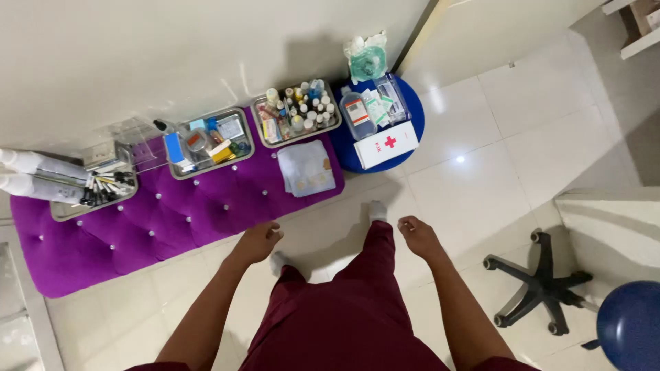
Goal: The person organizes medical supplies by placing a bottle of sodium chloride and a first aid box into a wall-mounted cabinet. They then sort through various packaged items on a stool, including syringes and gauze, and place them into the cabinet.
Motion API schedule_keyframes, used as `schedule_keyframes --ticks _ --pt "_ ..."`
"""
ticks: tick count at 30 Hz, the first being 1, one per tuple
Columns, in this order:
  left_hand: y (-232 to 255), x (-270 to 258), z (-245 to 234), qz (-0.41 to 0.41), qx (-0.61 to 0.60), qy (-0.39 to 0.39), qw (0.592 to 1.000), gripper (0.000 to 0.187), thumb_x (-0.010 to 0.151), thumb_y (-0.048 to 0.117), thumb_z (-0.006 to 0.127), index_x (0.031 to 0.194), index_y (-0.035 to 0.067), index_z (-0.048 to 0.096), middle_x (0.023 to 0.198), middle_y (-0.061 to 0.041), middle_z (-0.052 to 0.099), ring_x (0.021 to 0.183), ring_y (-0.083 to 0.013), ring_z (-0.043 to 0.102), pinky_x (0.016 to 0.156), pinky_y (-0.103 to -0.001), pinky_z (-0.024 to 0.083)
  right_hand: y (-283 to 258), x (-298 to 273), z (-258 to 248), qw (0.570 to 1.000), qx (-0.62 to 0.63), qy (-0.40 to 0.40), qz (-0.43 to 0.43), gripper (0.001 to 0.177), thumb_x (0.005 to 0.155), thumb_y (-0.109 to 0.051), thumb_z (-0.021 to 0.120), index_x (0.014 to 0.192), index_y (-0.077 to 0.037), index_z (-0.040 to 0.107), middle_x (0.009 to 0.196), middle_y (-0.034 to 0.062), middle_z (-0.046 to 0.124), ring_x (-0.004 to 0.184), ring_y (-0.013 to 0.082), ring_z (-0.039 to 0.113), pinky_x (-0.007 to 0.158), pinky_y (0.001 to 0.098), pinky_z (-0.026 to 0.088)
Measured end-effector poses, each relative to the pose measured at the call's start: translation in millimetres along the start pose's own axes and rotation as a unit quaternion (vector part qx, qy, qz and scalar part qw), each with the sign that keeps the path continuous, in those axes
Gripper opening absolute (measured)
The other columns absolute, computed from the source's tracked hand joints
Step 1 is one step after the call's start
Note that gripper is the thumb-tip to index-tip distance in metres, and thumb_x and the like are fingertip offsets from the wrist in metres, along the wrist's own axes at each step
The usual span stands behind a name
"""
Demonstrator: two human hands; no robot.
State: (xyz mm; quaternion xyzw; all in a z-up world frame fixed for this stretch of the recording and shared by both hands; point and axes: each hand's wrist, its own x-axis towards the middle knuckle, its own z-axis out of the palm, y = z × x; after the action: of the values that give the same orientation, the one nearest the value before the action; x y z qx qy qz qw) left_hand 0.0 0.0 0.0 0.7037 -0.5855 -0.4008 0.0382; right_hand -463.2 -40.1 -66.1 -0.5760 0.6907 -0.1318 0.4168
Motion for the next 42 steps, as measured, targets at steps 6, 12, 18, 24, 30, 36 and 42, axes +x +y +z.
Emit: schedule_keyframes --ticks 6,12,18,24,30,36,42 --pt "113.7 88.2 50.6 -0.037 -0.047 0.020 0.998 0.050 0.096 0.042 0.062 0.132 0.007 0.064 0.119 -0.017 0.073 0.109 -0.0323 0.069 0.096 -0.043 0.054 4.7 115.1 -62.8 0.994 -0.041 -0.052 -0.088 0.034 0.097 -0.037 0.061 0.119 -0.012 0.071 0.114 0.0115 0.075 0.105 0.0286 0.070 0.091 0.0406 0.054" --pt "197.3 209.6 82.8 -0.009 -0.108 0.074 0.991 0.049 0.094 0.042 0.064 0.126 0.005 0.067 0.112 -0.018 0.074 0.103 -0.0354 0.070 0.092 -0.043 0.055 -31.7 221.6 -131.5 0.989 -0.069 -0.086 -0.101 0.037 0.099 -0.037 0.060 0.121 -0.009 0.067 0.112 0.0126 0.075 0.101 0.0279 0.072 0.088 0.0400 0.056" --pt "216.9 356.8 109.7 -0.062 -0.147 0.169 0.973 0.064 0.090 0.050 0.068 0.130 0.000 0.061 0.115 -0.024 0.070 0.109 -0.0399 0.067 0.096 -0.047 0.052 -53.6 323.0 -122.1 0.987 -0.072 -0.060 -0.128 0.033 0.098 -0.031 0.065 0.121 -0.008 0.067 0.107 0.0129 0.077 0.099 0.0288 0.073 0.088 0.0392 0.056" --pt "196.3 468.0 152.6 -0.151 -0.210 0.276 0.926 0.070 0.097 0.054 0.063 0.129 -0.007 0.057 0.122 -0.033 0.065 0.115 -0.0485 0.062 0.100 -0.052 0.049 -59.6 411.0 -46.0 0.983 0.028 -0.062 -0.171 0.036 0.098 -0.029 0.064 0.127 -0.008 0.063 0.112 0.0109 0.076 0.105 0.0259 0.072 0.091 0.0379 0.056" --pt "190.8 485.7 156.6 -0.179 -0.275 0.257 0.909 0.055 0.093 0.051 0.065 0.116 0.001 0.067 0.112 -0.026 0.072 0.110 -0.0439 0.068 0.096 -0.049 0.053 -74.8 442.7 19.0 0.981 0.031 -0.007 -0.193 0.049 0.093 -0.026 0.071 0.134 -0.003 0.057 0.120 0.0182 0.069 0.106 0.0287 0.071 0.088 0.0389 0.057" --pt "197.0 466.4 132.6 -0.149 -0.245 0.226 0.931 0.053 0.083 0.048 0.076 0.116 0.008 0.071 0.110 -0.019 0.076 0.106 -0.0363 0.072 0.092 -0.044 0.056 -83.3 439.5 25.6 0.978 0.019 0.007 -0.207 0.060 0.087 -0.026 0.081 0.136 -0.001 0.056 0.117 0.0195 0.072 0.107 0.0321 0.071 0.091 0.0407 0.056" --pt "212.0 443.8 124.1 -0.128 -0.309 0.240 0.911 0.061 0.079 0.047 0.083 0.122 0.007 0.065 0.113 -0.015 0.074 0.105 -0.0293 0.072 0.091 -0.040 0.055 -102.5 424.4 5.8 0.970 0.042 0.030 -0.238 0.058 0.084 -0.016 0.082 0.137 -0.007 0.060 0.123 0.0173 0.072 0.111 0.0309 0.070 0.093 0.0401 0.056"
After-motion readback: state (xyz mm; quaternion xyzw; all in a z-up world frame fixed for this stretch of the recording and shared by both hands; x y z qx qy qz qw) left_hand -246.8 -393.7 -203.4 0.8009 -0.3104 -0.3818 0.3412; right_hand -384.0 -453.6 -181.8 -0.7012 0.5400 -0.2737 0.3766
